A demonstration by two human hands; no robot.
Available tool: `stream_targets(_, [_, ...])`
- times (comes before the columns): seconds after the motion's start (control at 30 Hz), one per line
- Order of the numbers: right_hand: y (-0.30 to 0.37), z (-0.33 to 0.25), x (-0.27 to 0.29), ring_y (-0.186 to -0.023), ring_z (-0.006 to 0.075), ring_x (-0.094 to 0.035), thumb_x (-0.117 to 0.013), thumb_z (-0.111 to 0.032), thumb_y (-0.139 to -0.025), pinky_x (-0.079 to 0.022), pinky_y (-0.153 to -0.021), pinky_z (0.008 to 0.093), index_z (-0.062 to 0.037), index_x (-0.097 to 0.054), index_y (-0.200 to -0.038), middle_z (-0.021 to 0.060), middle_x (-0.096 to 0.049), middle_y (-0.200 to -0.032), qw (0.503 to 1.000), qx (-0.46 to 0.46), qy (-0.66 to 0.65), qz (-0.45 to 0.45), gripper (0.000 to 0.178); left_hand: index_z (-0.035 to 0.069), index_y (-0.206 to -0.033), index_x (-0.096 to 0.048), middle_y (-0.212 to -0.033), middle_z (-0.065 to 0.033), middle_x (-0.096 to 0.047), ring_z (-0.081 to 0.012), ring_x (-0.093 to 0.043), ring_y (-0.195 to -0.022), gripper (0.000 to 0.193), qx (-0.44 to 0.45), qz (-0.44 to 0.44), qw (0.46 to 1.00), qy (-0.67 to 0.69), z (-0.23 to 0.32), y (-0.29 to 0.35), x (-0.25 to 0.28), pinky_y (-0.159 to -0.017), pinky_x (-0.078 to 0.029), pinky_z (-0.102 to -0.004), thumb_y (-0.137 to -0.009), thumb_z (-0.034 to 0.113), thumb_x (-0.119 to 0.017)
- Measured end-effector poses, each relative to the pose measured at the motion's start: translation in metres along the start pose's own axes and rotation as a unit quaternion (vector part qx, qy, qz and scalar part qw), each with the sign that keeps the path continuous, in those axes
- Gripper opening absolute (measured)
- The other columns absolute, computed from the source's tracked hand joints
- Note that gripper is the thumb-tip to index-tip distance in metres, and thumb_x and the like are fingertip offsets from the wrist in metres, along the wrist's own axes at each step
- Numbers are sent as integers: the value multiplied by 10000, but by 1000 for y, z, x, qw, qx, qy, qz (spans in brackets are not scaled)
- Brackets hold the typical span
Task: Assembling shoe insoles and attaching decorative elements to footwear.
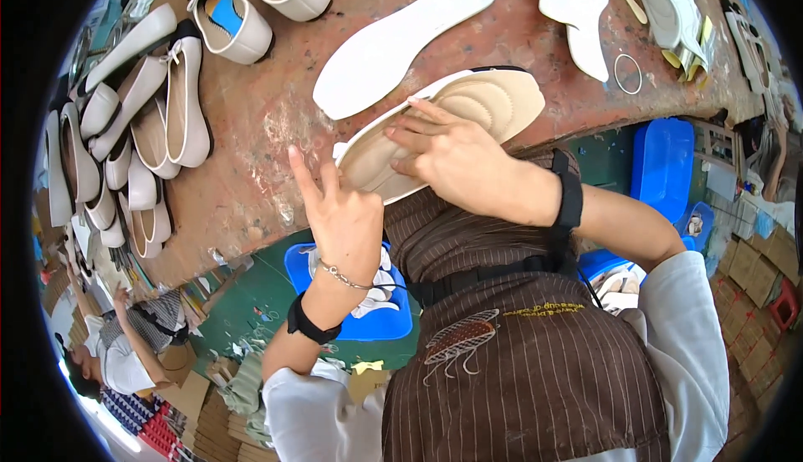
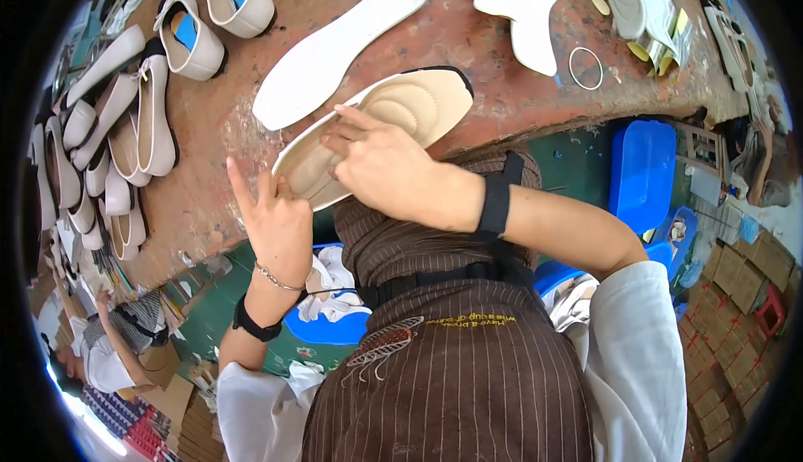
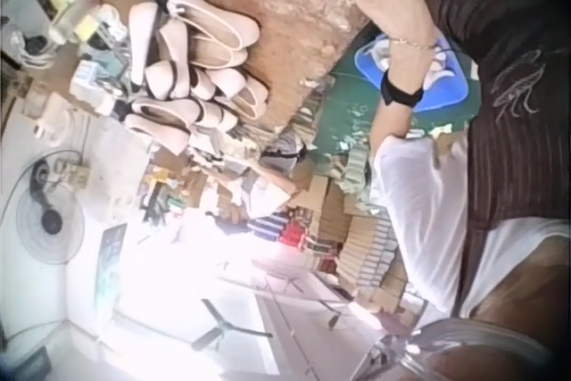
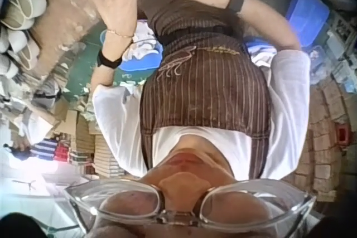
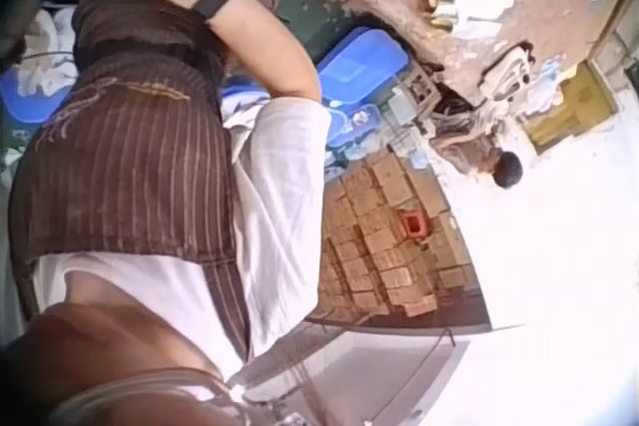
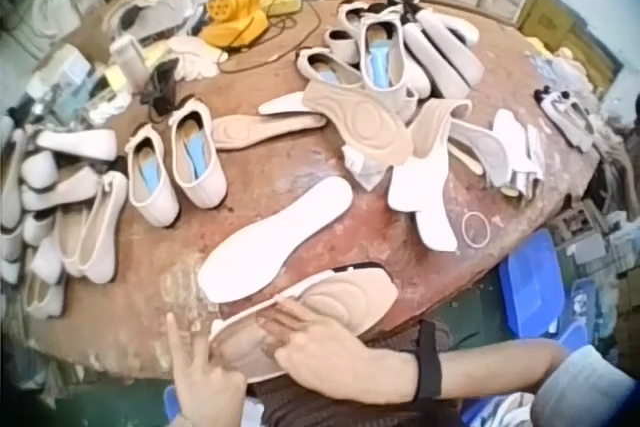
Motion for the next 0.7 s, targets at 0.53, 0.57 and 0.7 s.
stream_targets(0.53, [55,8,30,-1188,433,-575,-619,-17,-784,-328,-1103,571,21,-555,-1091,280,-566,-1296,970,-188,-123,87,317,32,-1100,-666,-1355,-238,-554,-272,-674,-594,466,57,-80,950,296,92,-36,10,-521,-529,-355,-720,267,-799])
stream_targets(0.57, [54,6,22,-1209,432,-564,-593,-3,-791,-280,-1134,586,19,-551,-1106,274,-566,-1309,962,-211,-129,113,318,32,-1100,-666,-1355,-238,-554,-272,-674,-594,466,55,-58,952,296,91,-37,8,-521,-529,-355,-720,267,-799])
stream_targets(0.7, [10,41,8,-1203,419,-574,-554,-22,-818,-267,-1142,583,26,-510,-1285,268,-610,-1243,967,-221,-48,116,472,13,-1148,-666,-1362,-254,-558,-250,-690,-572,527,33,-50,968,245,91,-41,3,-499,-548,-331,-702,255,-806])
Point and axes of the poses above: each hand's wrist, its own y-axis away from the middle knuckle, its own x-axis out of the back of the hand, z = x × y, the point moved 2 cm from there along -y, towards the middle knuckle
